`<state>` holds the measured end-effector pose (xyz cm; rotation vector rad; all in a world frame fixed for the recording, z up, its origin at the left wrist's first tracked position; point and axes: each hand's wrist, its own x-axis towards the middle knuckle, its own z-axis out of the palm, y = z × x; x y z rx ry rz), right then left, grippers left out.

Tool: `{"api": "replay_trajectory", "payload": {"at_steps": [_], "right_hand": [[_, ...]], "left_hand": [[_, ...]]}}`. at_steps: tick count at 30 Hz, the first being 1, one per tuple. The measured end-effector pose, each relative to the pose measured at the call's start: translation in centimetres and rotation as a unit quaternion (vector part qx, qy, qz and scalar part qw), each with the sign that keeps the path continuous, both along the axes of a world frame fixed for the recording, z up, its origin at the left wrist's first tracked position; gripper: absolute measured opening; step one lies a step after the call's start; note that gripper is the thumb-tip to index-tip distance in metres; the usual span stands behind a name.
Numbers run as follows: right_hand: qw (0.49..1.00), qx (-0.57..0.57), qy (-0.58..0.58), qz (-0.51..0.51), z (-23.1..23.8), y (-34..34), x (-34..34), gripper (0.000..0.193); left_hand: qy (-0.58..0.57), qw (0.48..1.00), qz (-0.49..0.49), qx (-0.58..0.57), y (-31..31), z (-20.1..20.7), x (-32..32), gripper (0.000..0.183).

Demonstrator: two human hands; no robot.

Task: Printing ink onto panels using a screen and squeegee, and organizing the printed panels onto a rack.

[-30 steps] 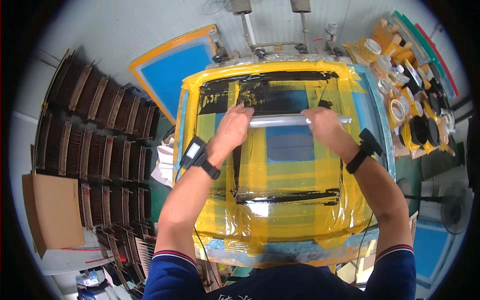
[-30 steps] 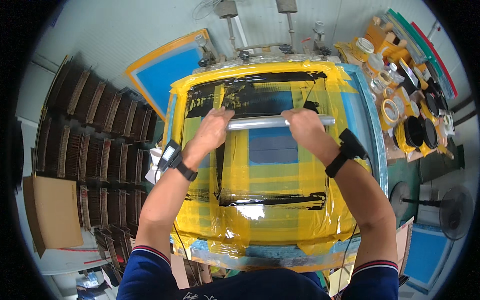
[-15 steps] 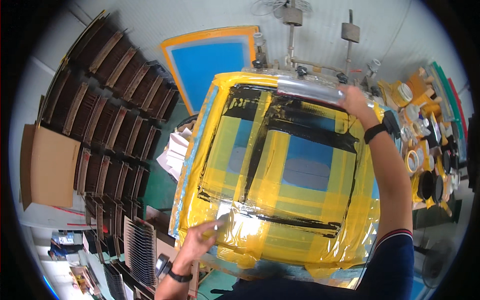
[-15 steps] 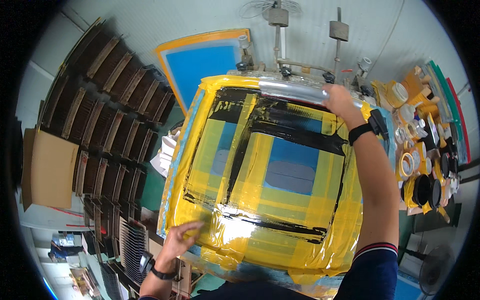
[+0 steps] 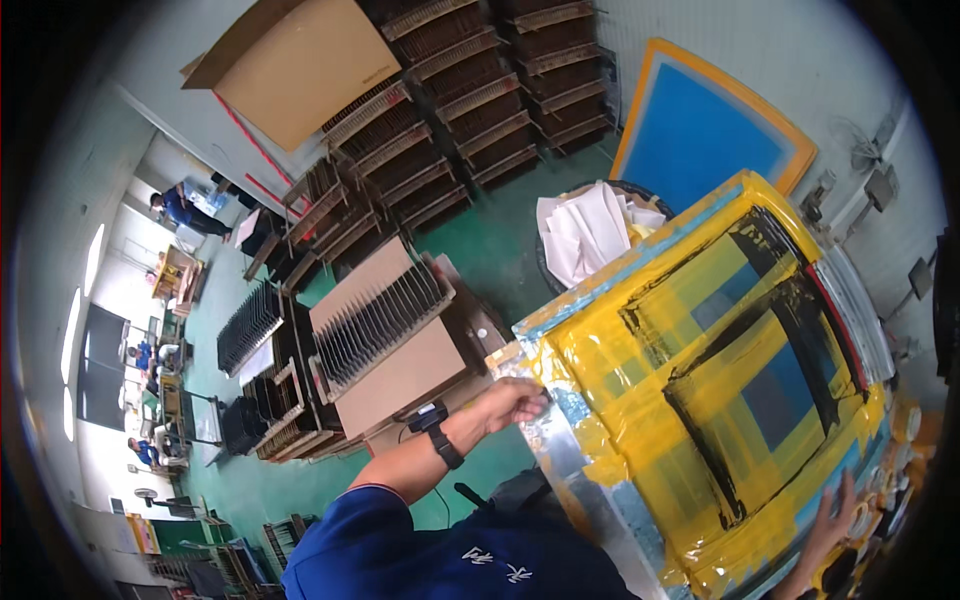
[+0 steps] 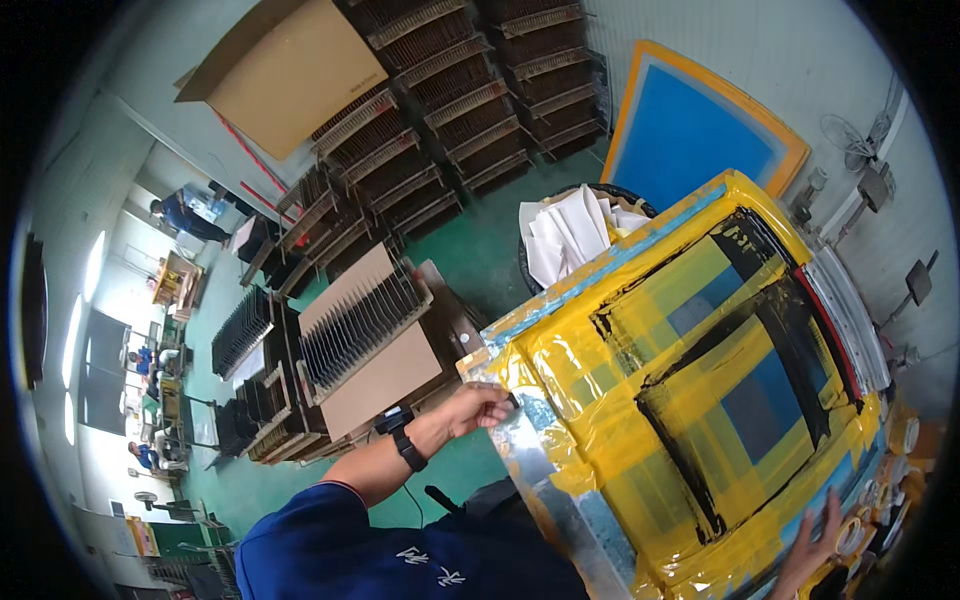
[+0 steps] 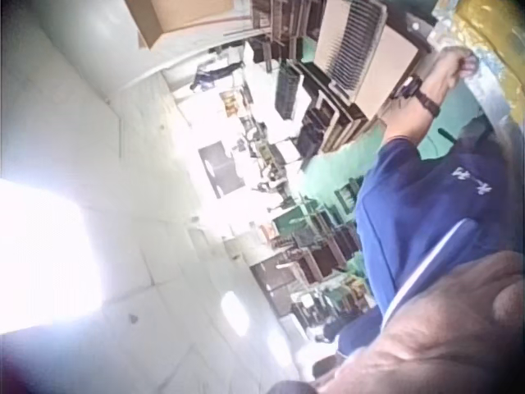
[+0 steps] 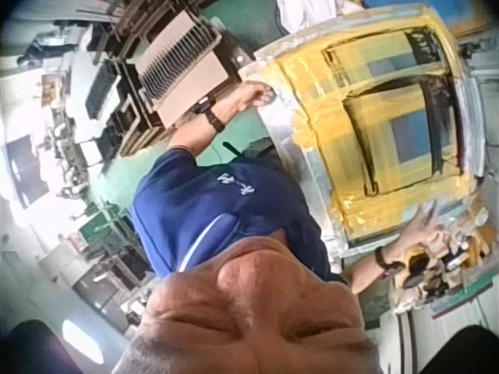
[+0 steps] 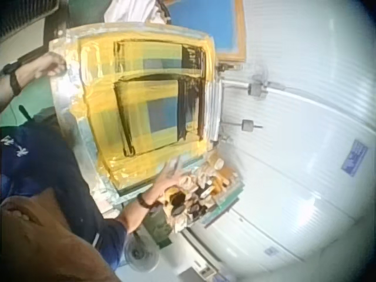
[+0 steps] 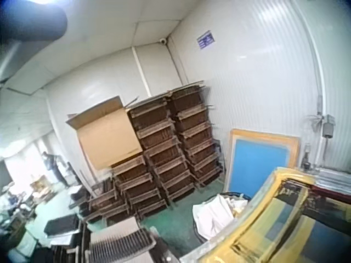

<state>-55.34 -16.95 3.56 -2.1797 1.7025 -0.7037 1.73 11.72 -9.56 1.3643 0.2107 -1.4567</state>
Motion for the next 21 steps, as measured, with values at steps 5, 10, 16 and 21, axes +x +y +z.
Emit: {"api": "replay_trajectory", "payload": {"at_steps": [5,10,16,21], "right_hand": [[0.995,0.072,-0.046,-0.048,-1.6,12.2,-0.5,0.039],[0.988,0.109,-0.075,-0.076,0.2,21.1,4.8,0.041],[0.998,-0.025,0.043,-0.024,7.9,25.6,7.4,0.054],[0.975,-0.155,0.158,-0.014,19.2,18.6,4.3,0.076]], "left_hand": [[0.001,0.997,0.025,-0.067,-0.5,-0.2,1.4,0.012],[0.031,0.996,0.016,-0.081,-0.8,2.1,1.8,0.012],[-0.176,0.940,-0.060,-0.288,-0.8,7.0,2.7,0.030],[-0.254,0.910,-0.297,-0.136,-6.5,4.1,-2.1,0.047]]}}
